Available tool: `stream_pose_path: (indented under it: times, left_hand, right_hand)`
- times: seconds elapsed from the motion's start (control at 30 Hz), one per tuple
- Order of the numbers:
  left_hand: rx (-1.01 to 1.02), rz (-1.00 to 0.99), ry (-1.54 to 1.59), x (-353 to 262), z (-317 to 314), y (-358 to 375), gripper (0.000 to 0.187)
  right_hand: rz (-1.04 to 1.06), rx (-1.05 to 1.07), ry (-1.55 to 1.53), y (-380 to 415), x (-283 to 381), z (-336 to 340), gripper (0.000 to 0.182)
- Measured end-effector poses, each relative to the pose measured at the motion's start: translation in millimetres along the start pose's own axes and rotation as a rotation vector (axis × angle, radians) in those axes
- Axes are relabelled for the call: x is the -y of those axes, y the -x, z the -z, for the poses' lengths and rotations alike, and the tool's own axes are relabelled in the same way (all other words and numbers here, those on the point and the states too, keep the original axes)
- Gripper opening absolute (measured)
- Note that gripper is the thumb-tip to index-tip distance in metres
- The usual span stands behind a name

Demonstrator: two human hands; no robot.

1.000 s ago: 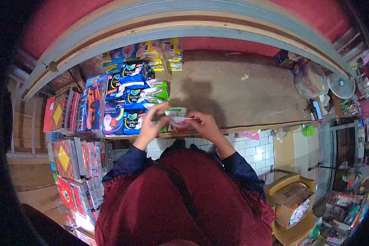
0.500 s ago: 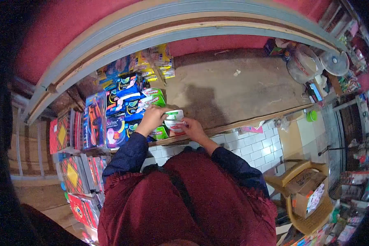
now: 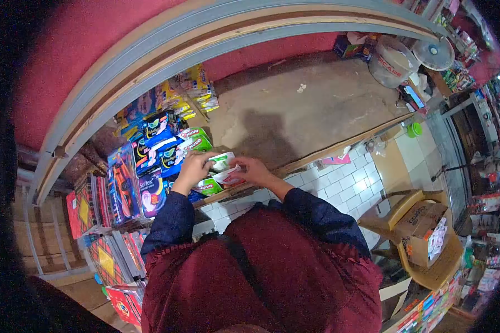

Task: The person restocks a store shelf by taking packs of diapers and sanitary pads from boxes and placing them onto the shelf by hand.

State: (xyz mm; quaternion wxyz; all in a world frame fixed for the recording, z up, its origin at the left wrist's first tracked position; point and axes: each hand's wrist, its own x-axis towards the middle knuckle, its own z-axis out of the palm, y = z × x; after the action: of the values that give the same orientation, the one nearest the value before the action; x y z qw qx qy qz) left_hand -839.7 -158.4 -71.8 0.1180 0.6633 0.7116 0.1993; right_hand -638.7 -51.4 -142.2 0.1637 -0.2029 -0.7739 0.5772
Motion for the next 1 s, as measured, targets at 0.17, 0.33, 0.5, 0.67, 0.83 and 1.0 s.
stream_pose_path:
  times: [0.17,0.33,0.5,0.67,0.83,1.0]
  left_hand:
    - [-0.106,0.080,0.083,-17.6,19.3,5.4,0.032]
    - [-0.459,0.065,0.306,-42.1,15.6,13.2,0.027]
    - [-0.556,0.095,0.719,-126.7,-32.7,18.0,0.022]
    - [-0.269,-0.074,0.815,-237.0,-101.6,7.1,0.015]
    - [-0.205,-0.336,0.822,-350.5,-157.2,-12.3,0.015]
    - [0.036,-0.531,0.852,-452.0,-201.6,-19.3,0.013]
  right_hand:
    - [-0.093,-0.031,-0.079,16.6,-14.4,25.3,0.044]
    - [-0.089,-0.153,-0.214,63.3,-24.3,64.2,0.044]
    - [-0.187,-0.367,-0.231,146.4,-54.4,101.3,0.041]
    - [-0.275,-0.551,-0.313,273.0,-62.1,147.4,0.034]
    - [-0.461,-0.835,-0.420,408.9,-59.3,185.2,0.030]
    - [-0.422,-1.141,-0.507,519.8,-64.2,201.2,0.027]
